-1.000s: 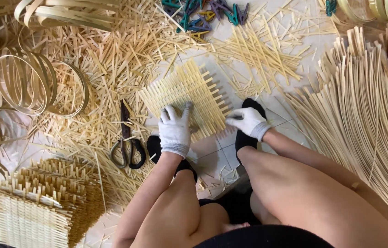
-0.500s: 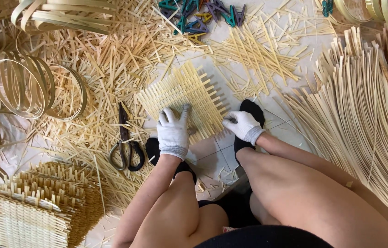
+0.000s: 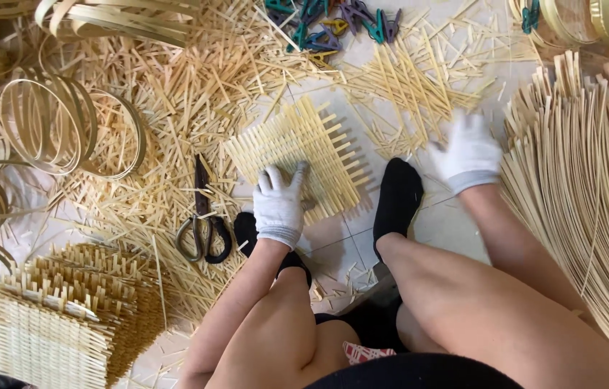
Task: Weaving bamboo strips to create a circular base and trimming excess material with shears.
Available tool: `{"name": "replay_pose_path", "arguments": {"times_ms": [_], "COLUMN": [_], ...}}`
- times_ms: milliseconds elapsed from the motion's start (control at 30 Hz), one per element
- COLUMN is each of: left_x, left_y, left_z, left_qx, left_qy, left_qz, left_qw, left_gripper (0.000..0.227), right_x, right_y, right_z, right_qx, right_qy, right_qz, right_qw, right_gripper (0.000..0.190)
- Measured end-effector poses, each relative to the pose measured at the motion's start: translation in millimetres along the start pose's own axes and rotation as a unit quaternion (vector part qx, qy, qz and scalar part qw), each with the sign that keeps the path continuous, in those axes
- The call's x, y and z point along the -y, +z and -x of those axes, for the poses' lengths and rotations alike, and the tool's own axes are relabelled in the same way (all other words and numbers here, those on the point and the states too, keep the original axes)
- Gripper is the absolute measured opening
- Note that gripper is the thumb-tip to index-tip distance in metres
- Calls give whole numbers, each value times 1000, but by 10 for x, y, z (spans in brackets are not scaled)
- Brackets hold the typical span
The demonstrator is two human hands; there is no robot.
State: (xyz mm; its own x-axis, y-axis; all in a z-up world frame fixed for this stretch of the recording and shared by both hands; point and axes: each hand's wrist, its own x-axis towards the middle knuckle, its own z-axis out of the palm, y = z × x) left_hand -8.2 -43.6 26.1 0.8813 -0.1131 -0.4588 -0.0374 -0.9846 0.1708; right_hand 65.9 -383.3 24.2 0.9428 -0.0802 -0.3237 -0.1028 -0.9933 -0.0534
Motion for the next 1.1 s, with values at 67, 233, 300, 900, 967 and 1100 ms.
{"name": "replay_pose_path", "arguments": {"times_ms": [67, 233, 300, 900, 967, 1100], "left_x": [16, 65, 122, 403, 395, 379], "left_y": [34, 72, 222, 856, 787, 772], "left_z": [11, 49, 69, 88, 82, 96], "left_qx": [-10, -24, -61, -242, -237, -238], "left_qy": [3, 11, 34, 127, 132, 141], "left_qz": [-5, 16, -6, -80, -53, -18], "left_qw": [1000, 1000, 998, 959, 961, 961], "left_gripper": [93, 90, 89, 93, 93, 90], "right_x": [433, 1271, 1324, 1384, 1406, 1824], "right_y": [128, 422, 621, 1249, 1253, 179], "right_z": [104, 193, 147, 241, 254, 373], "right_qx": [0, 2, -17, -136, -131, 52], "right_qy": [-111, -463, -501, -476, -468, -432], "right_qz": [-52, -165, -127, 2, 23, 132], "right_qw": [992, 871, 856, 869, 874, 891], "right_gripper": [53, 74, 92, 108, 103, 128]}}
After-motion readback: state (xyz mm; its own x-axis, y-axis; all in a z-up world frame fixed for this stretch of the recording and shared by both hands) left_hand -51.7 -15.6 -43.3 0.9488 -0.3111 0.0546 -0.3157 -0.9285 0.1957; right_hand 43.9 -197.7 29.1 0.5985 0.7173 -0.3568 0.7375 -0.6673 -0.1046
